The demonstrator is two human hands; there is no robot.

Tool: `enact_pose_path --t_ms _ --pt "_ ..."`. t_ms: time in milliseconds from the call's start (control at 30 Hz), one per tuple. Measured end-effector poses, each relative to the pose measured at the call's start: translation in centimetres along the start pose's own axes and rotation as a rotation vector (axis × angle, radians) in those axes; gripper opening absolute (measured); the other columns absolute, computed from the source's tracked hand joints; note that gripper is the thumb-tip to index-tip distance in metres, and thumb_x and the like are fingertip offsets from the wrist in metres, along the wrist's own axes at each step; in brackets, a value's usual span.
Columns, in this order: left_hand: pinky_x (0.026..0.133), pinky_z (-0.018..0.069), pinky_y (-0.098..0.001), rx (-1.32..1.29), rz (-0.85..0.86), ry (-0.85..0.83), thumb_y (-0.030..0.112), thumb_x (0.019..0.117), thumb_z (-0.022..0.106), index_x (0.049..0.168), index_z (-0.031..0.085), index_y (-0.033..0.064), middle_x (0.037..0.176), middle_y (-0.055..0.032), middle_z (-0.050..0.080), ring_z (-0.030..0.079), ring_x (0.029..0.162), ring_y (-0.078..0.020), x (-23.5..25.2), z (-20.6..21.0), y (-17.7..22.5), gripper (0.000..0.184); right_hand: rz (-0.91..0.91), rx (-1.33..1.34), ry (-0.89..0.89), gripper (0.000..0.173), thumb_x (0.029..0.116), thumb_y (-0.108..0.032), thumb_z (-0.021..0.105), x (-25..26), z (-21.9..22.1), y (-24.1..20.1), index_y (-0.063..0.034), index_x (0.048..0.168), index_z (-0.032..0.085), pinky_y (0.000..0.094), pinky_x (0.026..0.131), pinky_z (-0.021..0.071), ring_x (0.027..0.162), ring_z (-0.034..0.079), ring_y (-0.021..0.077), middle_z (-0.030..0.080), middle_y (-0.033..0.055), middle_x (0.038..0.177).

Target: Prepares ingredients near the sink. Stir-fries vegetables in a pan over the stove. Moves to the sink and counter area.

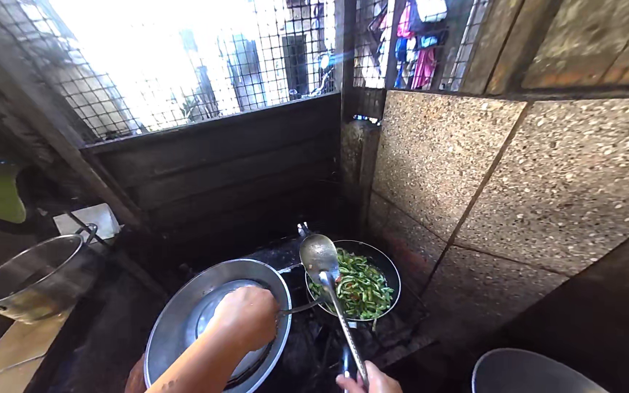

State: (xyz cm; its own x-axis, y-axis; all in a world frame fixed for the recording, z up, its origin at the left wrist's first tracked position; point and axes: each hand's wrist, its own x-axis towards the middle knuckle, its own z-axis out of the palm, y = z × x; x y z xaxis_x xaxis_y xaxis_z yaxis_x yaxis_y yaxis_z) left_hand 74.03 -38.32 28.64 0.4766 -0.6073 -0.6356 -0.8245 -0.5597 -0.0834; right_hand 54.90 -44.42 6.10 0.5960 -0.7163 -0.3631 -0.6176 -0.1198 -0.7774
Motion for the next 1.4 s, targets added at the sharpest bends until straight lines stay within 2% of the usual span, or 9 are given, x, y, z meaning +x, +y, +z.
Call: enact_pose_path --t_ms 67,133,300,433,533,733,1133,1300,1400 --pt "0.097 0.0453 -0.0652 0.053 0.03 0.006 0.016 0.0997 0.055 0.129 0.067 0.0091 0.128 -0.0235 0.065 0.06 0.123 -0.0435 2.3 0.8 -0.6 0.032 -0.009 -0.056 0.051 0.055 0.1055 -0.044 0.055 -0.1 -2.6 0.9 0.0096 0.114 0.066 0.057 0.082 0.058 0.085 0.073 0.0392 0.072 0.0248 0.092" --pt "0.103 0.0431 -0.0583 0.009 -0.006 0.0 0.008 0.1015 0.054 0.131 0.063 0.0006 0.135 -0.0261 0.06 0.055 0.129 -0.0422 -0.3 0.0 0.2 0.032 -0.091 -0.128 0.129 0.05 0.1091 -0.038 0.047 -0.3 -6.7 2.6 0.0072 0.116 0.067 0.0609 0.082 0.056 0.084 0.072 0.0409 0.071 0.0251 0.09" --pt "0.107 0.042 -0.0533 -0.055 -0.013 0.023 0.003 0.1019 0.053 0.132 0.059 -0.0069 0.138 -0.028 0.058 0.053 0.132 -0.0416 -2.6 -0.7 0.3 0.032 -0.184 -0.553 0.19 0.039 0.1046 -0.028 0.059 -3.3 -21.1 4.7 -0.0105 0.139 0.066 0.072 0.092 0.0496 0.106 0.07 0.0483 0.072 0.0265 0.116" --pt "0.097 0.044 -0.0684 0.052 0.096 0.044 0.016 0.1002 0.054 0.129 0.066 0.0065 0.128 -0.0268 0.064 0.058 0.123 -0.0469 2.8 1.2 -1.4 0.033 -0.106 -0.9 0.172 0.036 0.1036 -0.023 0.063 -5.1 -27.5 1.7 -0.019 0.14 0.067 0.0709 0.088 0.0492 0.104 0.068 0.05 0.071 0.0275 0.113" --pt "0.107 0.0373 -0.0635 0.052 0.064 0.049 0.014 0.1054 0.05 0.139 0.06 0.0064 0.14 -0.0255 0.057 0.051 0.133 -0.0449 1.4 1.4 -0.8 0.036 -0.069 -1.114 0.17 0.032 0.1022 -0.021 0.065 -5.1 -27.5 -2.0 -0.0233 0.133 0.072 0.0645 0.084 0.0524 0.098 0.071 0.0432 0.074 0.0204 0.107" --pt "0.096 0.0442 -0.0674 0.103 0.084 0.025 0.015 0.101 0.054 0.131 0.066 0.0086 0.13 -0.0261 0.063 0.058 0.124 -0.0465 3.2 1.2 -0.9 0.033 0.075 -1.35 0.089 0.03 0.1029 -0.025 0.062 -2.0 -25.2 -6.5 -0.0307 0.13 0.073 0.0565 0.087 0.0538 0.104 0.071 0.0352 0.075 0.0098 0.114" --pt "0.096 0.0441 -0.0691 0.055 0.098 -0.01 0.016 0.0978 0.057 0.126 0.068 0.0065 0.127 -0.0258 0.065 0.058 0.123 -0.0465 4.5 1.9 -1.5 0.032 0.199 -1.059 -0.185 0.033 0.1079 -0.029 0.052 5.0 -23.0 -4.0 -0.007 0.124 0.071 0.0618 0.101 0.0481 0.123 0.063 0.04 0.069 0.021 0.123" --pt "0.106 0.0419 -0.0565 -0.043 0.027 -0.018 0.006 0.1024 0.053 0.13 0.06 -0.0065 0.136 -0.0286 0.058 0.054 0.131 -0.0422 -1.2 -0.4 0.1 0.031 0.138 -1.062 0.022 0.027 0.1054 -0.03 0.058 2.5 -24.7 -7.0 -0.0118 0.114 0.075 0.0624 0.089 0.052 0.108 0.068 0.0404 0.073 0.0185 0.108" --pt "0.108 0.0408 -0.0539 -0.064 -0.001 -0.026 0.002 0.1023 0.052 0.133 0.056 -0.0088 0.14 -0.0291 0.055 0.052 0.134 -0.0418 -2.8 -1.3 1.3 0.033 0.172 -1.084 0.174 0.03 0.1058 -0.028 0.055 3.8 -21.9 -7.8 -0.009 0.122 0.072 0.0634 0.091 0.0521 0.114 0.067 0.0435 0.071 0.022 0.117"
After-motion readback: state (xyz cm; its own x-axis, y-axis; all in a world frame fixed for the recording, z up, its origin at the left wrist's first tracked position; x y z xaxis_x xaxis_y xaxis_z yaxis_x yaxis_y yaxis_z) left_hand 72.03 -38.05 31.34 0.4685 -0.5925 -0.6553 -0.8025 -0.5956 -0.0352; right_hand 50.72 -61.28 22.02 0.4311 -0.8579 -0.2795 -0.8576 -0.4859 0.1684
